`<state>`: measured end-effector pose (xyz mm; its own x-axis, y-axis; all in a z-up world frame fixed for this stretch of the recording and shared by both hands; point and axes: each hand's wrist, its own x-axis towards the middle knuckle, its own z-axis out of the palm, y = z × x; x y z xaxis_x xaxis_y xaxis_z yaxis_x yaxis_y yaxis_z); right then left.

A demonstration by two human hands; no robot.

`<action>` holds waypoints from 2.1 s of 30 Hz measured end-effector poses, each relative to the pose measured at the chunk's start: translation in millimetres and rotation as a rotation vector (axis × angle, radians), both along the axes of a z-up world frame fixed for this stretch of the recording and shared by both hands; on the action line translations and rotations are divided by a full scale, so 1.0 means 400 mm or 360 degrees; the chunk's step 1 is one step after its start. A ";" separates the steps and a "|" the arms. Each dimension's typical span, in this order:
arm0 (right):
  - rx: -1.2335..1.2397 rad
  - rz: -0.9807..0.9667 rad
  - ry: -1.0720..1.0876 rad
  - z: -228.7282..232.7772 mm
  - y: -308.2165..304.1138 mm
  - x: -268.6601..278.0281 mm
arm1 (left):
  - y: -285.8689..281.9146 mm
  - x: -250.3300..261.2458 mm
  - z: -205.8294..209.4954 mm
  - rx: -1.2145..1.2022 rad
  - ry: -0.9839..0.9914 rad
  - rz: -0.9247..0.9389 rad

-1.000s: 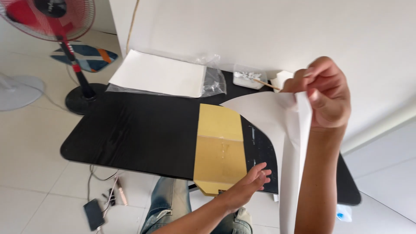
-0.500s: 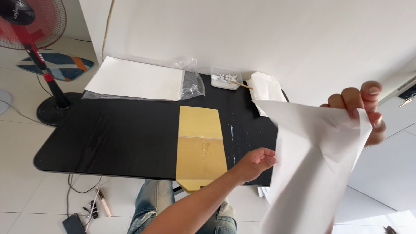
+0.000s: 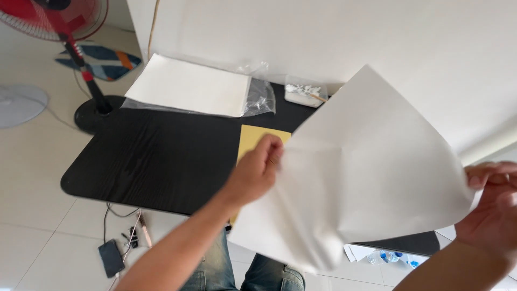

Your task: Manually assembling paper bags by folding paper around a template and applying glue with a brush.

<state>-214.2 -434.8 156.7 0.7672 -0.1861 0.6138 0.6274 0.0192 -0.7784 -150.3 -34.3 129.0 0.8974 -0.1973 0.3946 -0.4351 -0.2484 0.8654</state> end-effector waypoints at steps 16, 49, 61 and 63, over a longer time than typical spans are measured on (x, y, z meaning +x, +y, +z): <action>-0.0538 0.0553 0.0524 -0.189 0.505 0.162 | 0.495 0.162 0.104 0.1134 0.0792 0.0129; -0.2040 0.0412 0.0403 -0.498 0.984 0.063 | 0.609 0.402 -0.278 0.2170 -0.0143 0.0245; -0.2210 0.0208 0.0398 -0.526 0.993 0.059 | 0.566 0.240 -0.293 0.2154 -0.0883 0.0715; -0.2214 0.0158 0.0356 -0.535 0.990 0.062 | 0.570 0.214 -0.293 0.2097 -0.0898 0.0676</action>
